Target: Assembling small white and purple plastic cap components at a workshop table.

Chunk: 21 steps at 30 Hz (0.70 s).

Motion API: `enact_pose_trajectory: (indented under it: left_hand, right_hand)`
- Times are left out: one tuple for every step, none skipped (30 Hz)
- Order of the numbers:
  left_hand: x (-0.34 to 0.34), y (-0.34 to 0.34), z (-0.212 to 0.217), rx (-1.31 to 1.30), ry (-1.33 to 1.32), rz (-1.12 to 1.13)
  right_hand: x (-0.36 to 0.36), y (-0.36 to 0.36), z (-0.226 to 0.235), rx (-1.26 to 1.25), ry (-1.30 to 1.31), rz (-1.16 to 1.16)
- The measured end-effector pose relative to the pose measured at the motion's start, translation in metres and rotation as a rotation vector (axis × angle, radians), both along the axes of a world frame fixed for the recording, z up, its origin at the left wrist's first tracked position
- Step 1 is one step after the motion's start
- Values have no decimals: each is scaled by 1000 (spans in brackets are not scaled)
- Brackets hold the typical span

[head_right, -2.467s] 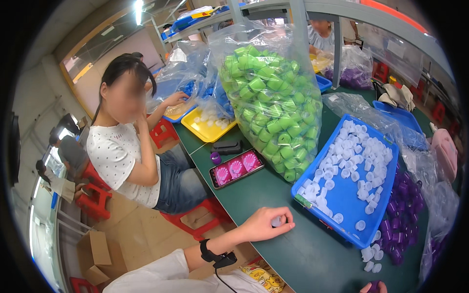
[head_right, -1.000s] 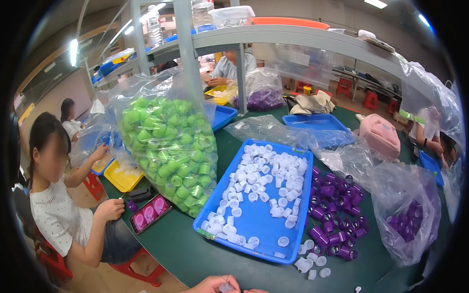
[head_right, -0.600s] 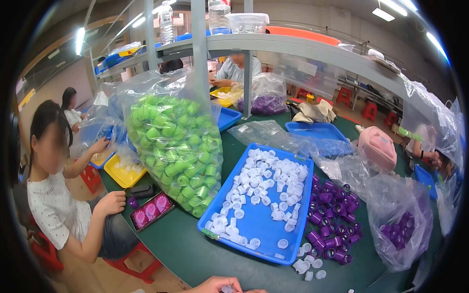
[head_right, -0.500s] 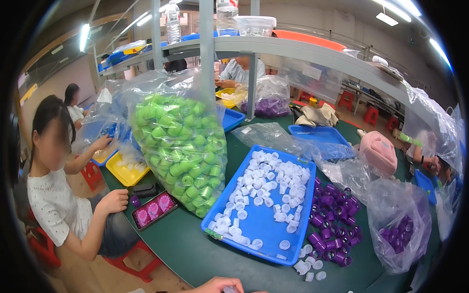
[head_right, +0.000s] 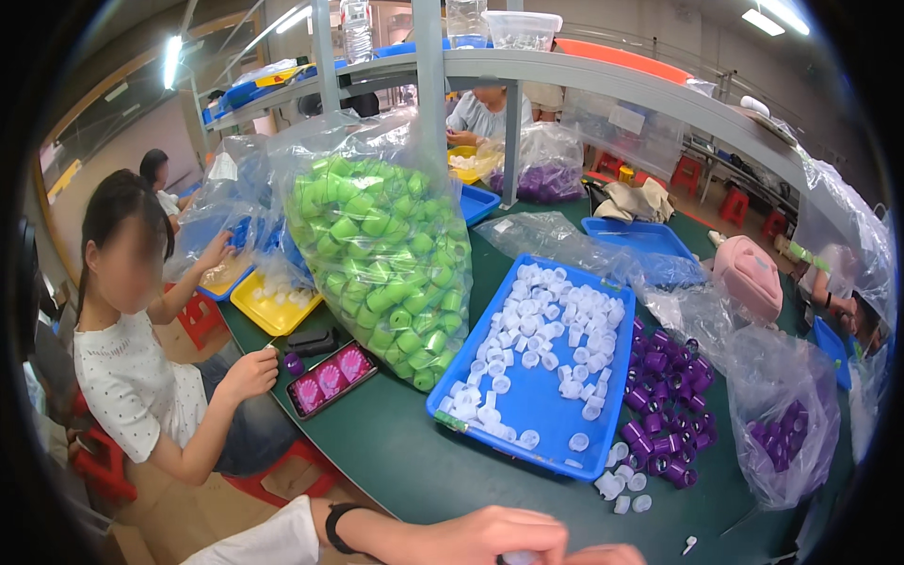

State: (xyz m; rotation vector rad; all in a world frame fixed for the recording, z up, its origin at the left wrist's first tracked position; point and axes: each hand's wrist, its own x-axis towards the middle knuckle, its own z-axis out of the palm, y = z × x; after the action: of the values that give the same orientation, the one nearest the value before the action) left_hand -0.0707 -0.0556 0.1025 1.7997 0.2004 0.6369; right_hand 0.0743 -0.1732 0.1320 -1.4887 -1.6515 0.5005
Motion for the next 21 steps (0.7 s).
enact_pose_trajectory:
  left_hand:
    - [2, 1, 14, 20, -34, -30]
    - [5, 1, 25, 40, -68, -61]
    - [8, 4, 33, 42, -67, -54]
    - [12, 6, 39, 27, -74, -83]
    - [15, 8, 45, 15, -82, -111]
    - [19, 10, 49, 16, -80, -106]
    - [22, 12, 52, 16, -123, -107]
    - [24, 14, 55, 17, -165, -108]
    - [26, 15, 57, 23, -164, -104]
    - [29, 16, 59, 31, -194, -105]
    - [30, 17, 61, 39, -224, -106]
    - [30, 19, 62, 49, -219, -86]
    - [29, 20, 63, 58, -215, -81]
    - [27, 21, 64, 66, -211, -73]
    - [28, 24, 64, 73, -209, -68]
    - [28, 27, 63, 79, -206, -61]
    - [28, 29, 62, 84, -203, -52]
    - [28, 31, 62, 89, -198, -48]
    - [28, 34, 61, 93, -193, -45]
    - [28, 36, 60, 96, -188, -42]
    - [31, 37, 58, 93, -184, -46]
  right_hand:
    - [2, -1, 10, 24, -34, 5]
    - [4, -1, 22, 43, -78, 16]
    - [6, 1, 33, 70, -128, 21]
    - [10, 2, 40, 93, -181, 38]
    - [13, 3, 46, 118, -235, 56]
    - [10, 1, 52, 67, -156, -1]
    - [14, 0, 55, 35, -118, 8]
    - [17, 0, 53, 28, -59, 19]
    - [19, 0, 52, 22, 1, 27]
    - [22, 1, 52, 28, 1, 33]
    - [25, 3, 52, 35, -7, 59]
    - [26, 6, 52, 43, -11, 99]
    - [27, 7, 50, 51, -7, 121]
    - [28, 6, 48, 26, 39, 78]
    - [30, 5, 46, -2, 82, 33]
    - [32, 5, 44, -1, 81, -7]
    - [35, 4, 44, 3, 85, 19]
    - [37, 4, 46, -3, -10, 13]
    - [39, 4, 47, -8, -105, 7]
    - [40, 7, 46, 29, -124, 10]
    - [41, 9, 48, 28, -119, 22]
